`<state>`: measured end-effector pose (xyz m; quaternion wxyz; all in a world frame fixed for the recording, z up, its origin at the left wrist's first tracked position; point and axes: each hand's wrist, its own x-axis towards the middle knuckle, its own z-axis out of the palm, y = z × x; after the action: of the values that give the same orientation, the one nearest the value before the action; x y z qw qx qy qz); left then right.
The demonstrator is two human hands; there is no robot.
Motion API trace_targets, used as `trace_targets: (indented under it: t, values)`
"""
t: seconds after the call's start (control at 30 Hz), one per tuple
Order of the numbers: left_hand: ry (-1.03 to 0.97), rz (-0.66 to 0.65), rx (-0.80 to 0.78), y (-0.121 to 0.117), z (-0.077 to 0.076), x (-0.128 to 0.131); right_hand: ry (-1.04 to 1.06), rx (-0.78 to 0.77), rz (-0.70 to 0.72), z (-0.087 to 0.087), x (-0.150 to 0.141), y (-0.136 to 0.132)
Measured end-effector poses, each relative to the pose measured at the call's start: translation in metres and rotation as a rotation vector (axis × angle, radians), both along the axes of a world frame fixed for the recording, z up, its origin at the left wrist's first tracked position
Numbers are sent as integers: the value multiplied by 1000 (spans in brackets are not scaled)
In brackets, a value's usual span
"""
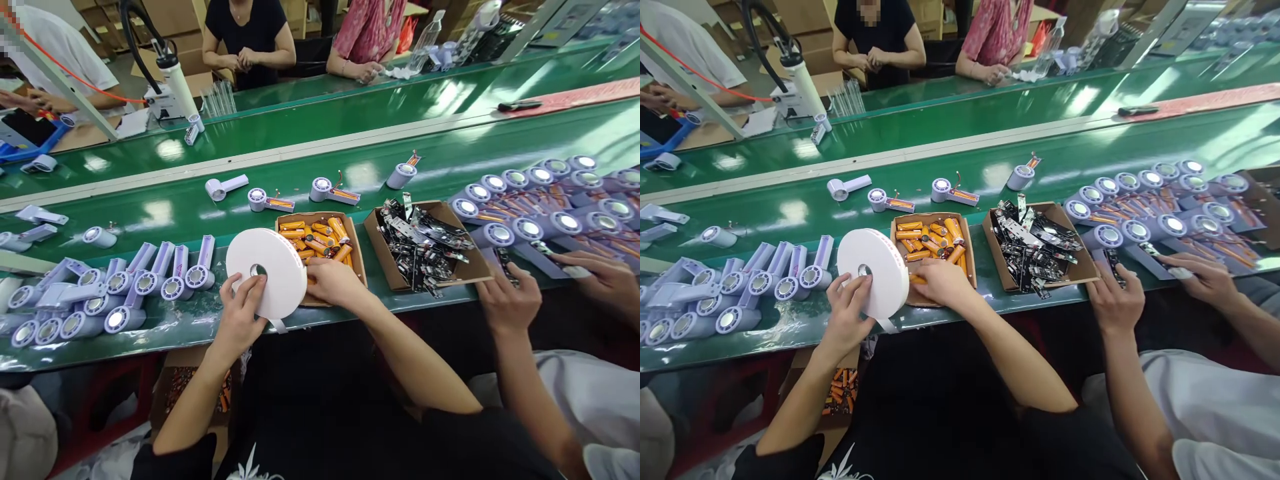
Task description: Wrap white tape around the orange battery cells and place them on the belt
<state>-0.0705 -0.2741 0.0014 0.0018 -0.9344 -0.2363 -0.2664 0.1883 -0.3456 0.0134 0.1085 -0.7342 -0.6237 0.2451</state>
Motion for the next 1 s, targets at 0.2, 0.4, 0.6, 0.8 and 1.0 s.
trace_targets:
  t: [0.2,0.4,0.6,0.8,1.0]
  values:
    - [58,5,78,-1,7,-5,1086,615,-482,8,9,-48]
    - [68,73,140,-12,11,6,937,515,-412,18,-19,-63]
    - [72,97,266,-23,21,21,1063,408,-400,3,-13,-66]
    - [-21,177,202,-65,13,48,1427,865,-896,-22,-32,-59]
    - [207,-136,-32,-63,18,29,1097,1287,-1119,-8,58,-88]
